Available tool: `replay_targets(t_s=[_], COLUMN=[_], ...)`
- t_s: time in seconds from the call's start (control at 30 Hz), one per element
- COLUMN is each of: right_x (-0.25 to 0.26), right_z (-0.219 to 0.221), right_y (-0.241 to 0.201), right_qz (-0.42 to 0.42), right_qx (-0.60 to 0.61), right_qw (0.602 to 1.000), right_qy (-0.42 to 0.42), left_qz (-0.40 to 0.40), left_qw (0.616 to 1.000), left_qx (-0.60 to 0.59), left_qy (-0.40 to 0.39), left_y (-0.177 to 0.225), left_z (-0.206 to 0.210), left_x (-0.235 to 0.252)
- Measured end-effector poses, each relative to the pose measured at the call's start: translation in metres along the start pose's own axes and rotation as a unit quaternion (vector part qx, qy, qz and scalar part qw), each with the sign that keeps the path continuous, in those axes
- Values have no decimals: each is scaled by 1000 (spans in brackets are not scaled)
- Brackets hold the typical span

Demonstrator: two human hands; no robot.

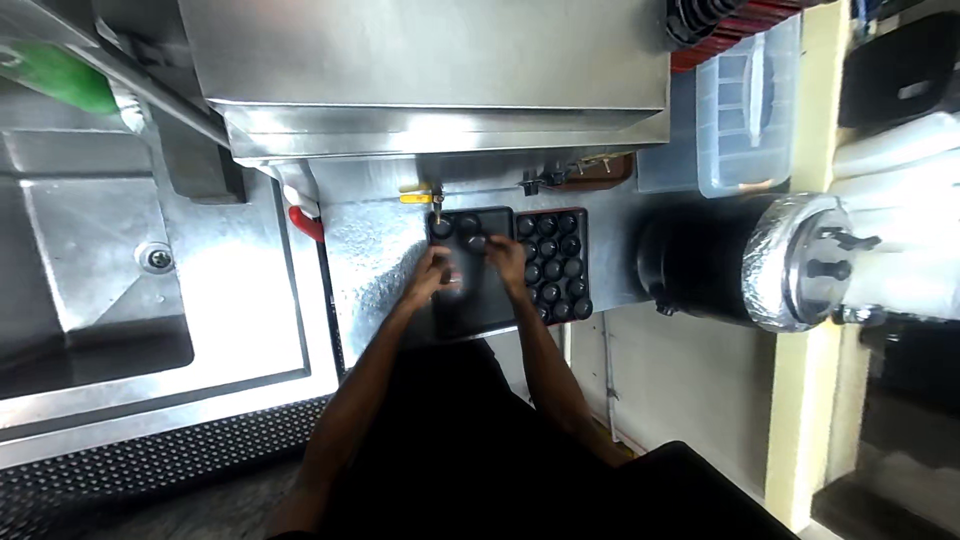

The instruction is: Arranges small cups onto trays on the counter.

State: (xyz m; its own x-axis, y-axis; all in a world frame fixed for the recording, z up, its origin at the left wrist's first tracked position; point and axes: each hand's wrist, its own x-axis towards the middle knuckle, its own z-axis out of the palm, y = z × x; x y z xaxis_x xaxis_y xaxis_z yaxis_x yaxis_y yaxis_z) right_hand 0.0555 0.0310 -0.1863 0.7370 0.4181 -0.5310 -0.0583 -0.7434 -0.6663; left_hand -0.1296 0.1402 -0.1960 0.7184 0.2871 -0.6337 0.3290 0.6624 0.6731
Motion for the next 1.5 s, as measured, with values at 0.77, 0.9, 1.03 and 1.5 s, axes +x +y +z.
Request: replay_targets(t_s=[0.77, 0.9, 1.03, 1.5], right_x=[-20, -15, -9, -31], right_z=[27, 14, -15, -201], right_y=[7, 12, 29, -127], right_qz=[-16, 4, 25, -339], right_qx=[-11, 32, 100, 157], right_qw=[994, 996, 994, 909], right_qy=[-109, -84, -24, 184], left_qz=[-15, -29, -33, -15], left_qw=[992, 993, 992, 992], left_qx=[105, 78, 25, 9], left_qy=[73, 81, 122, 125], left_y=[-10, -26, -40, -44], left_z=[15, -1, -8, 22], left_x=[-18, -49, -74, -97])
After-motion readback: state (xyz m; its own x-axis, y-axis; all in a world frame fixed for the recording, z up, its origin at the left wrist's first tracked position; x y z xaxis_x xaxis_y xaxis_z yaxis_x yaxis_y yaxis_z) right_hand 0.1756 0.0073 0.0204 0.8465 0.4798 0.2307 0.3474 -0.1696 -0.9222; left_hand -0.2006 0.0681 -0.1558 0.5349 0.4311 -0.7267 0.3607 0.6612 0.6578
